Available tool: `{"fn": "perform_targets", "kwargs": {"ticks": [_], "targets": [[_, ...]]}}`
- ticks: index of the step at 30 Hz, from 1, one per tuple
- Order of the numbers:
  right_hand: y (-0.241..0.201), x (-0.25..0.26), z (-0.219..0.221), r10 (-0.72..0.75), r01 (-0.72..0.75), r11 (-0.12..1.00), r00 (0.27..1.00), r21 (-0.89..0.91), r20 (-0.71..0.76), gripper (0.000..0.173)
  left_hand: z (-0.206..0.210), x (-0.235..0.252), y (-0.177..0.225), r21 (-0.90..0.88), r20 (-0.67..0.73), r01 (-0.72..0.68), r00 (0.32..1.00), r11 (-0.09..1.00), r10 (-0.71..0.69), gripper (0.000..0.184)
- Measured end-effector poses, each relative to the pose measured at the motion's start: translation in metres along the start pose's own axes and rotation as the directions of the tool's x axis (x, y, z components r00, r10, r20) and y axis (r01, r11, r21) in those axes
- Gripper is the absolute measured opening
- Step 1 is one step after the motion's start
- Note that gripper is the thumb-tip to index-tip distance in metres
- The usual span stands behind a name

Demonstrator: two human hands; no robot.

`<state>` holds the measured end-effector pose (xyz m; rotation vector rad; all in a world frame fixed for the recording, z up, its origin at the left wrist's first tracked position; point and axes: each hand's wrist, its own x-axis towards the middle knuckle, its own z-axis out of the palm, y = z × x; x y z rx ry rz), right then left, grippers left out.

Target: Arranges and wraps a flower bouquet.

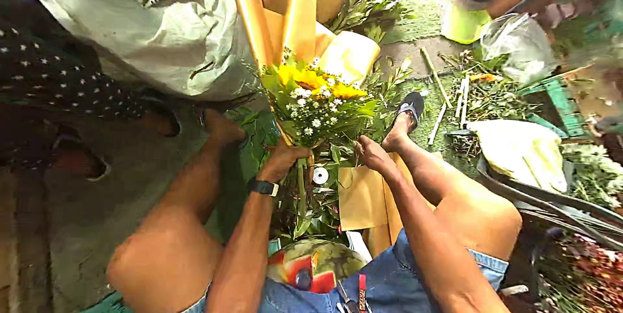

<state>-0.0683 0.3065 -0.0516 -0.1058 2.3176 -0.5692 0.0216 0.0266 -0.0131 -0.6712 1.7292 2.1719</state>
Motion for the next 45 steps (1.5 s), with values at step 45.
{"fn": "perform_targets", "kwargs": {"ticks": [45], "targets": [[0.045,0.036,0.169,0.82,-0.111,0.239,0.555,0.965,-0.14,0.03,0.008,0.032,-0.03,-0.146,-0.034,0.08,0.996,0.986,-0.085,0.049]]}}
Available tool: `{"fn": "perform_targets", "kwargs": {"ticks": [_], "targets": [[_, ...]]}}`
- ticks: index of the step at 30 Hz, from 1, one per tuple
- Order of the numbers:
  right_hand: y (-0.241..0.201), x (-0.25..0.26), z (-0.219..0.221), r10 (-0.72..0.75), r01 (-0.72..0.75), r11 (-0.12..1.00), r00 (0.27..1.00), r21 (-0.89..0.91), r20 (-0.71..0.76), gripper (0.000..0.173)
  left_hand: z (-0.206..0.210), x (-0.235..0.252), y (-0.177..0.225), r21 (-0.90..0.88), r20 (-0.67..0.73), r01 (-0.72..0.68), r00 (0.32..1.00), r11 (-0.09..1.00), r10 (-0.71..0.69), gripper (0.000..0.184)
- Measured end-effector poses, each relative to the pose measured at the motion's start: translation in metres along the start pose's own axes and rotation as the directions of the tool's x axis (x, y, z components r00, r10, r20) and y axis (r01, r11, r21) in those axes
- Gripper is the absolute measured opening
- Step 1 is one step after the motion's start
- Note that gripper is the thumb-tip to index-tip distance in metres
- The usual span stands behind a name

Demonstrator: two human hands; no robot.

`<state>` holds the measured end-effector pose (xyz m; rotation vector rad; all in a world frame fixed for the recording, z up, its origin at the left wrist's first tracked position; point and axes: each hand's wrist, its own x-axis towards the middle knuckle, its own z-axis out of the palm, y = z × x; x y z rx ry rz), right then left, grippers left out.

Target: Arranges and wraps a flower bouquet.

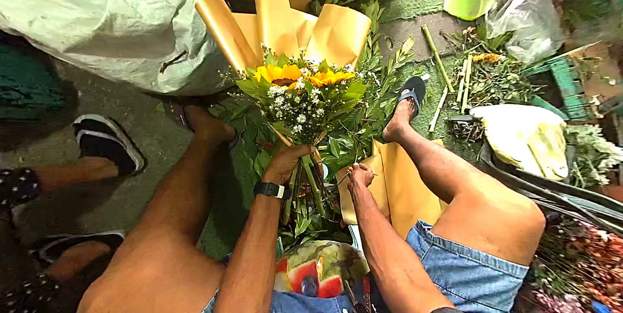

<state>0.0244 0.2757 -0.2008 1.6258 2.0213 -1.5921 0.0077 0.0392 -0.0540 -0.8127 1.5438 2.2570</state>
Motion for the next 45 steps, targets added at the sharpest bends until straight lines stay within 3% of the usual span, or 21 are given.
{"fn": "perform_targets", "kwargs": {"ticks": [2,7,10,12,13,15,18,21,25,29,33,36,38,40,42,44,45], "targets": [[-0.001,-0.003,0.002,-0.057,0.055,0.997,0.998,0.048,0.041,0.033,-0.001,0.0,-0.001,-0.017,0.001,-0.003,1.0,1.0,0.003,0.052],[-0.016,-0.009,0.012,-0.028,0.023,0.992,0.999,0.128,0.039,0.036,0.001,0.001,-0.001,-0.023,-0.011,0.004,1.0,1.0,-0.004,0.057],[-0.049,-0.025,0.016,-0.113,0.089,0.977,0.987,0.191,0.117,0.033,0.001,0.0,0.0,-0.026,-0.007,-0.001,1.0,1.0,0.001,0.061],[-0.073,-0.036,0.018,-0.186,0.135,0.97,0.947,0.202,0.262,0.029,0.002,0.0,0.0,-0.031,-0.006,0.002,1.0,1.0,-0.002,0.063],[-0.084,-0.043,0.017,-0.213,0.149,0.971,0.897,0.189,0.388,0.028,0.002,-0.001,0.0,-0.038,0.0,-0.003,1.0,0.999,0.003,0.061],[-0.102,-0.055,0.014,-0.212,0.215,0.974,0.723,0.077,0.658,0.027,0.001,-0.002,0.0,-0.042,0.007,-0.015,1.0,0.999,0.015,0.055],[-0.126,-0.068,0.013,-0.13,0.36,0.932,0.462,-0.052,0.877,0.02,0.001,-0.003,0.001,-0.02,0.031,-0.014,0.999,1.0,0.015,0.052],[-0.144,-0.071,0.009,-0.03,0.427,0.894,0.352,-0.132,0.936,0.014,0.0,-0.008,0.001,-0.016,0.06,-0.018,0.998,1.0,0.019,0.052],[-0.15,-0.071,0.002,0.047,0.397,0.908,0.219,-0.133,0.975,0.029,0.002,-0.011,0.001,-0.046,0.108,-0.032,0.994,0.998,0.037,0.055],[-0.144,-0.065,-0.025,0.045,0.515,0.836,0.283,-0.191,0.958,0.023,0.003,-0.008,-0.003,0.04,0.073,-0.037,0.997,0.999,0.034,0.058],[-0.124,-0.048,-0.075,0.095,0.564,0.717,0.502,-0.409,0.86,0.025,0.006,-0.003,-0.007,0.247,0.047,-0.041,0.998,0.968,0.031,0.063],[-0.112,-0.049,-0.091,0.04,0.526,0.657,0.691,-0.54,0.722,0.03,0.012,-0.003,-0.006,0.441,0.015,-0.02,1.0,0.897,0.014,0.061],[-0.122,-0.065,-0.093,-0.069,0.641,0.477,0.709,-0.601,0.701,0.033,0.019,-0.011,0.003,0.556,-0.005,0.003,1.0,0.831,0.0,0.063],[-0.146,-0.109,-0.097,-0.201,0.769,0.25,0.635,-0.588,0.746,0.036,0.027,-0.021,0.007,0.656,-0.041,0.007,0.999,0.755,0.025,0.062],[-0.178,-0.174,-0.096,-0.312,0.901,0.118,0.434,-0.418,0.845,0.032,0.037,-0.032,0.01,0.733,-0.073,0.001,0.994,0.68,0.078,0.065],[-0.203,-0.236,-0.084,-0.322,0.969,-0.056,0.209,-0.239,0.924,0.031,0.047,-0.05,0.009,0.785,-0.056,-0.04,0.989,0.618,0.135,0.065],[-0.212,-0.261,-0.071,-0.303,0.959,-0.188,0.151,-0.214,0.941,0.031,0.052,-0.059,0.007,0.796,-0.036,-0.084,0.982,0.6,0.186,0.061]]}}
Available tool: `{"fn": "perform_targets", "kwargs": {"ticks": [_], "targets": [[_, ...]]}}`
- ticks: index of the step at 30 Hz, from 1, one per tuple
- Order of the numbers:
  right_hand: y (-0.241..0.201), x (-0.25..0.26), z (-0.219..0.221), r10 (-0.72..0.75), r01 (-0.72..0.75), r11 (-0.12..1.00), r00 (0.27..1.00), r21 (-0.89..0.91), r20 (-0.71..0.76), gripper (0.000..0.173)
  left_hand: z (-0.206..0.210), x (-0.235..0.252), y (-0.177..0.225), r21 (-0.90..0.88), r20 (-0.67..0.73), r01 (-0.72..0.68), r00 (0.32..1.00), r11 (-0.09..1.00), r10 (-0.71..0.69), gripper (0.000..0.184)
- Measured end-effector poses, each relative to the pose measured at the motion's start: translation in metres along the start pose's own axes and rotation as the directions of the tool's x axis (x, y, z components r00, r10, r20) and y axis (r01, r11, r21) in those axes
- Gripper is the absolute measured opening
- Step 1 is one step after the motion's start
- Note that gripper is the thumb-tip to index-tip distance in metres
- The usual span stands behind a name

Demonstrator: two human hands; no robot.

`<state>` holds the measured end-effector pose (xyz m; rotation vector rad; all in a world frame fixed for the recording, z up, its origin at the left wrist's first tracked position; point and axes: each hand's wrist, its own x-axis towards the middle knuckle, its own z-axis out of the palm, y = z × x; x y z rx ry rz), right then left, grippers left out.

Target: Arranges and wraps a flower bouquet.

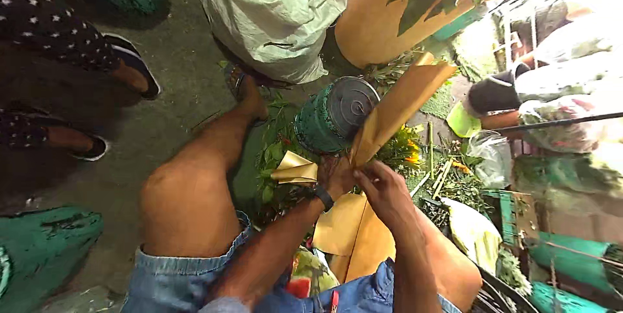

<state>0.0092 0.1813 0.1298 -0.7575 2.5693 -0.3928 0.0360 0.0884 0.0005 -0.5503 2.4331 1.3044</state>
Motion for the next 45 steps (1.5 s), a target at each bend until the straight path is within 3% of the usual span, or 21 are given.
{"fn": "perform_targets", "kwargs": {"ticks": [3,5,7,10,12,14,17,21,26,28,30,32,35,41,45], "targets": [[-0.046,0.052,0.004,0.047,-0.01,0.927,0.995,-0.375,0.089,0.028,0.012,-0.017,0.004,0.075,-0.139,-0.145,0.978,0.987,0.155,0.048],[-0.054,0.082,0.023,0.168,-0.061,0.84,0.974,-0.539,0.15,0.031,0.016,-0.022,0.006,0.111,-0.158,-0.166,0.971,0.98,0.182,0.051],[-0.056,0.101,0.036,0.325,-0.14,0.77,0.926,-0.622,0.193,0.024,0.01,-0.026,0.011,0.174,-0.148,-0.143,0.975,0.974,0.169,0.049],[-0.056,0.113,0.036,0.383,-0.201,0.777,0.903,-0.597,0.195,0.025,0.009,-0.023,0.011,0.24,-0.131,-0.142,0.975,0.96,0.177,0.048],[-0.059,0.107,0.033,0.319,-0.162,0.802,0.93,-0.576,0.182,0.023,0.005,-0.024,0.008,0.201,-0.111,-0.156,0.977,0.967,0.18,0.048],[-0.054,0.094,0.032,0.159,-0.04,0.808,0.976,-0.587,0.152,0.021,-0.001,-0.023,0.003,0.147,-0.074,-0.169,0.981,0.975,0.181,0.051],[-0.041,0.079,0.034,-0.052,0.117,0.753,0.992,-0.647,0.119,0.042,-0.004,-0.016,-0.007,0.083,-0.051,-0.193,0.979,0.978,0.197,0.059],[-0.041,0.043,0.03,-0.275,0.23,0.774,0.961,-0.59,0.014,0.023,-0.017,-0.015,-0.015,-0.056,-0.012,-0.204,0.979,0.977,0.204,0.053],[-0.014,-0.011,0.04,-0.36,0.23,0.875,0.898,-0.425,-0.255,0.019,-0.033,0.007,-0.015,-0.23,0.046,-0.207,0.974,0.951,0.223,0.045],[0.002,-0.03,0.044,-0.237,0.194,0.968,0.909,-0.157,-0.343,0.022,-0.035,0.013,-0.016,-0.452,0.072,-0.152,0.976,0.879,0.206,0.04],[0.023,-0.039,0.045,-0.012,0.113,0.961,0.928,0.251,-0.373,0.019,-0.036,0.015,-0.017,-0.635,0.102,-0.09,0.975,0.767,0.198,0.047],[0.046,-0.036,0.047,0.267,-0.013,0.766,0.916,0.643,-0.3,0.013,-0.037,0.013,-0.017,-0.719,0.137,-0.051,0.967,0.693,0.213,0.055],[0.074,-0.021,0.065,0.453,-0.044,0.458,0.871,0.888,-0.191,0.009,-0.035,0.01,-0.014,-0.758,0.176,-0.042,0.948,0.651,0.266,0.06],[0.082,-0.012,0.087,0.485,-0.001,0.243,0.866,0.97,-0.12,0.011,-0.025,0.001,-0.009,-0.861,0.137,-0.044,0.939,0.507,0.315,0.065],[0.087,-0.02,0.09,0.31,-0.046,0.138,0.951,0.989,0.001,0.041,-0.023,0.003,-0.011,-0.863,0.105,-0.067,0.946,0.501,0.306,0.061]]}}
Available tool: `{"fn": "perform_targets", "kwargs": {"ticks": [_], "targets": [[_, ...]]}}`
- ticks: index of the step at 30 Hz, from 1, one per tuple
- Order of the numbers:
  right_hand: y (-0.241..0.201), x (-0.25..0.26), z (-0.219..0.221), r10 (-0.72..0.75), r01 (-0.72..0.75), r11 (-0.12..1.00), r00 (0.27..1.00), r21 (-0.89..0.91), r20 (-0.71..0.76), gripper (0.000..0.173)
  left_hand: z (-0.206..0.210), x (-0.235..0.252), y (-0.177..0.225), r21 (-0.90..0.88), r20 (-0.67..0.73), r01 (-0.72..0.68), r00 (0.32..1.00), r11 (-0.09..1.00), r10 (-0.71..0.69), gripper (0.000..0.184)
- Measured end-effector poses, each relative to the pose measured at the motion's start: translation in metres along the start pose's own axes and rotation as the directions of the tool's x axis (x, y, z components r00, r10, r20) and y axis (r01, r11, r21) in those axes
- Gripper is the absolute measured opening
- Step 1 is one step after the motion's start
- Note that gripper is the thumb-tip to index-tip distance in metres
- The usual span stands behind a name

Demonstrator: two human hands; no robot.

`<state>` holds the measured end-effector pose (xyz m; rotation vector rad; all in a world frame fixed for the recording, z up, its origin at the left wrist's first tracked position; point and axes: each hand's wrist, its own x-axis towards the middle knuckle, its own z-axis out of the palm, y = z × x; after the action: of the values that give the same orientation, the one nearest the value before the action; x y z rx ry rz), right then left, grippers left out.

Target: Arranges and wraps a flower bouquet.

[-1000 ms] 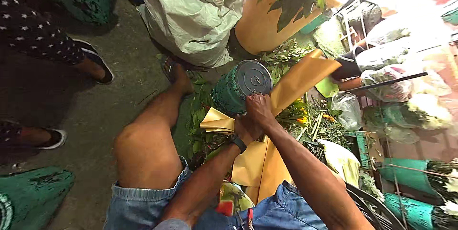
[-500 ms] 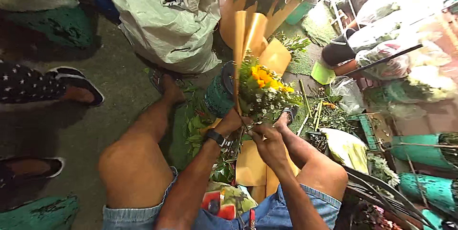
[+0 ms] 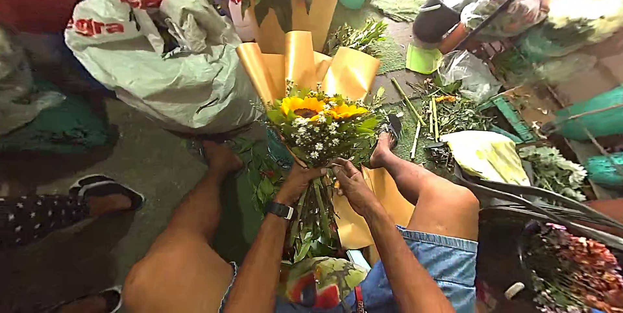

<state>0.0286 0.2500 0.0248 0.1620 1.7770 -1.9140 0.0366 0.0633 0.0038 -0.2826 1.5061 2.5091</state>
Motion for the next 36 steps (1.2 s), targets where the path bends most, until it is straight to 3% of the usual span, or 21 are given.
{"fn": "perform_targets", "kwargs": {"ticks": [2,8,12,16,18,20,22,24,27,30,34,36], "targets": [[0.004,0.002,-0.006,0.019,-0.016,0.999,0.995,-0.034,0.101,0.045,0.0,0.0,0.001,0.005,0.0,-0.007,1.0,1.0,0.007,0.063],[0.006,0.009,-0.019,-0.037,0.076,0.98,0.977,-0.183,0.212,0.021,-0.003,-0.002,0.001,0.042,-0.008,-0.026,1.0,0.999,0.026,0.069],[0.007,0.007,-0.017,-0.153,0.157,0.984,0.987,-0.087,0.051,0.015,-0.001,0.0,0.004,0.095,-0.026,-0.039,0.999,0.995,0.042,0.068],[0.011,-0.007,-0.003,-0.082,0.085,0.987,0.996,0.136,-0.023,0.008,0.001,0.004,0.001,0.142,-0.038,-0.053,0.998,0.988,0.059,0.073],[0.011,-0.015,0.006,-0.092,0.101,0.986,0.993,0.133,-0.07,0.01,0.003,0.006,0.0,0.158,-0.048,-0.065,0.996,0.985,0.074,0.071],[0.011,-0.02,0.015,-0.243,0.22,0.963,0.958,-0.156,-0.153,0.015,0.005,0.007,-0.001,0.178,-0.067,-0.058,0.995,0.982,0.071,0.072],[0.012,-0.018,0.017,-0.507,0.34,0.725,0.852,-0.599,-0.131,0.02,0.005,0.009,-0.003,0.167,-0.085,-0.04,0.995,0.985,0.055,0.073],[0.014,-0.011,0.017,-0.631,0.344,0.476,0.775,-0.809,-0.042,0.022,0.006,0.009,-0.006,0.143,-0.116,-0.013,0.993,0.99,0.03,0.073],[0.018,-0.006,0.018,-0.627,0.326,0.37,0.779,-0.87,0.026,0.026,0.004,0.001,-0.008,0.142,-0.162,0.044,0.987,0.989,-0.02,0.066],[0.01,-0.002,0.02,-0.612,0.346,0.408,0.79,-0.845,0.028,0.024,0.006,0.001,0.002,0.139,-0.187,0.054,0.982,0.989,-0.027,0.059],[0.006,-0.001,0.02,-0.592,0.363,0.474,0.806,-0.802,0.015,0.021,0.005,0.001,0.0,0.113,-0.166,0.015,0.986,0.994,0.004,0.067],[0.0,-0.001,0.02,-0.566,0.329,0.449,0.824,-0.831,0.021,0.023,0.005,0.0,-0.001,0.118,-0.171,0.002,0.985,0.993,0.018,0.069]]}}
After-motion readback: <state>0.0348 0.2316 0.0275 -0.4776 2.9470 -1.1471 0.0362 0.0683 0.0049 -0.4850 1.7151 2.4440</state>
